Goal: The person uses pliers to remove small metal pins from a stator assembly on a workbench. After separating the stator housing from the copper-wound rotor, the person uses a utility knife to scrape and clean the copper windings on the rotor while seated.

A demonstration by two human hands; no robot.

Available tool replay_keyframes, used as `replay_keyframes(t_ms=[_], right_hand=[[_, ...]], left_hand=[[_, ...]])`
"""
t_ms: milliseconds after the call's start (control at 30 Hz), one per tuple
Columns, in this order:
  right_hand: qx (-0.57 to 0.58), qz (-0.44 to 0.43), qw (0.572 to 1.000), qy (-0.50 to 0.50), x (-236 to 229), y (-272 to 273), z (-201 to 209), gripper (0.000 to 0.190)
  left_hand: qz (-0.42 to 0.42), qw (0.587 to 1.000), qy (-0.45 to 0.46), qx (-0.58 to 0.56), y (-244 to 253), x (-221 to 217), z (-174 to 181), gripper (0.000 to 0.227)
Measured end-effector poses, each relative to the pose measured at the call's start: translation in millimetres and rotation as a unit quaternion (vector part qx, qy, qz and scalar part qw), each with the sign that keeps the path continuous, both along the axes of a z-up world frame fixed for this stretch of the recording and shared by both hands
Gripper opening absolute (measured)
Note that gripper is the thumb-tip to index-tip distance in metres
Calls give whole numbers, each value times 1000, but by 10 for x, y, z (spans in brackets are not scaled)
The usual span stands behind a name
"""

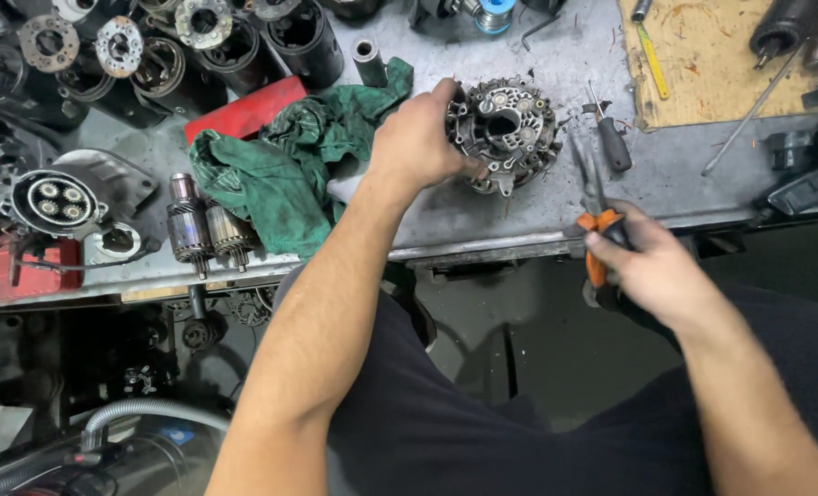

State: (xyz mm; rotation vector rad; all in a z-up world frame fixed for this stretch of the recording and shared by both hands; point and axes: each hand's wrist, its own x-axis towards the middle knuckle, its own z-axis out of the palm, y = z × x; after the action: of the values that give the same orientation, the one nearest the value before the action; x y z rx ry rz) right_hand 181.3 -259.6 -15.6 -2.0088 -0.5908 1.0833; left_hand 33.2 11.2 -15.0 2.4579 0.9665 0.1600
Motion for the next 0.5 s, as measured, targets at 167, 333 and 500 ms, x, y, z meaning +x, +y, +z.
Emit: replay_keyframes(t_ms=[167, 333, 500], right_hand=[[23, 121, 925, -359, -171, 160, 22, 45], [22, 69, 943, -325, -45, 195, 142, 30], [-38, 26, 978, -203, 47, 136, 146, 40]], left_hand=[[-52, 994, -84, 41, -33, 24, -4, 70], [-147, 981, -67, 104, -300, 101, -17, 62], [-163, 972, -72, 152, -561, 200, -348, 57]])
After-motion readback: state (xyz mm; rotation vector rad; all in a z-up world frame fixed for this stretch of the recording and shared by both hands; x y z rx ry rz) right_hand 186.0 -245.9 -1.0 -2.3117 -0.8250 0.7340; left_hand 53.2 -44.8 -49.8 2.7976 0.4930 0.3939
